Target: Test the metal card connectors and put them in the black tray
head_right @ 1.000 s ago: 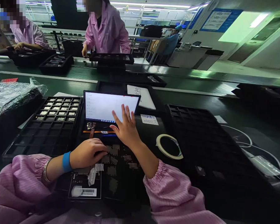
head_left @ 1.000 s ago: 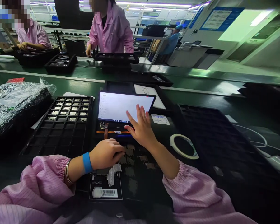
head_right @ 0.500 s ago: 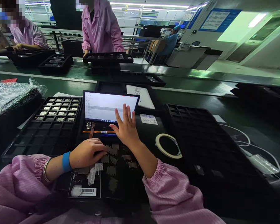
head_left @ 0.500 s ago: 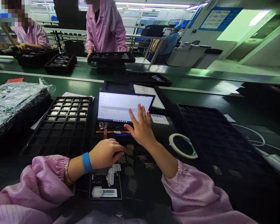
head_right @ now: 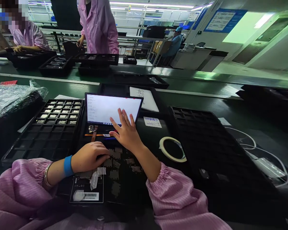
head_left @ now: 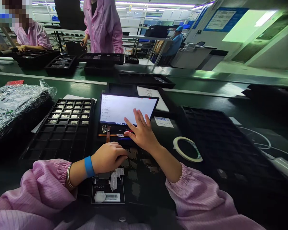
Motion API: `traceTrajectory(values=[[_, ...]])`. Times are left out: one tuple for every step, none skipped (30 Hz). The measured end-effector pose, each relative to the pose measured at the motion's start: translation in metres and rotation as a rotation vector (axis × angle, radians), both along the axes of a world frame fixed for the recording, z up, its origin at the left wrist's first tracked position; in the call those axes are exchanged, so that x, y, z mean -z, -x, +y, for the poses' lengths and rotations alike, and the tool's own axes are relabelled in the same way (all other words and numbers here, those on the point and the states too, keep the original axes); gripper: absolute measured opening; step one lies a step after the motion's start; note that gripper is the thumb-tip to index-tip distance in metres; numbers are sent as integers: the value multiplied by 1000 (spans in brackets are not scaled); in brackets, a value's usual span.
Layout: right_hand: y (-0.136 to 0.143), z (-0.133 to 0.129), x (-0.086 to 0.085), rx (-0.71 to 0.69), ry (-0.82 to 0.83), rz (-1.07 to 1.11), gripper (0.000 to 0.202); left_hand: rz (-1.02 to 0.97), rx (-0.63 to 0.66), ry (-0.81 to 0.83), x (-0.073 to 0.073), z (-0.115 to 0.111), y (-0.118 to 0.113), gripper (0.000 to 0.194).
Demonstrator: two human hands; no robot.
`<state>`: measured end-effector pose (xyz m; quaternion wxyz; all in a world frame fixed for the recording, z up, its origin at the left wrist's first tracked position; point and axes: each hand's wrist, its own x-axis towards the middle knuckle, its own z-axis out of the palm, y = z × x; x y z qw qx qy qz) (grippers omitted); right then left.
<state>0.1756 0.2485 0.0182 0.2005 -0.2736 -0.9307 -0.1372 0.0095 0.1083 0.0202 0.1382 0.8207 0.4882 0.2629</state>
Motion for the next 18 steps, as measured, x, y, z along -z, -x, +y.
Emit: traceTrajectory(values=[[0,0,0,-2,-5,9,61,1,1,2,0,0,0,19],[0,0,1,-4,-11,21,62,0,2,3,0,0,0,19],[0,1,1,-4,-15,31,62,-1,1,4,0,0,0,19],[0,1,2,-4,-16,40,63,-2,1,5,0,0,0,19],[0,1,2,-4,-15,45,64,-3,1,7,0,-1,0,18],[0,1,2,-3,-12,48,65,-3,0,10,0,-1,0,18],[0,1,1,-2,-8,49,65,-2,-1,12,0,-1,-1,19],[0,1,1,-2,-6,48,65,-2,-1,15,-1,-1,-1,18],[0,1,1,-2,-5,47,64,-2,-1,18,-1,-1,-1,18],[0,0,0,-2,-5,46,63,-4,-1,18,-1,-1,-1,18],[0,0,0,-1,-5,44,61,-6,-1,18,-2,-1,-1,18],[0,0,0,1,-5,41,60,-8,1,18,-2,-1,-1,18],[0,0,-1,3,-5,40,59,-9,3,17,-2,-1,-1,17],[0,0,0,4,-7,40,57,-10,5,17,-2,-1,-1,18],[-1,0,0,5,-10,41,57,-9,6,17,-2,-1,0,18],[-1,1,0,3,-13,43,56,-8,7,18,-2,-1,0,18],[-1,1,1,-1,-18,46,55,-7,7,20,-2,-1,0,18],[-1,1,2,-7,-23,50,55,-5,7,22,-2,-1,0,19]])
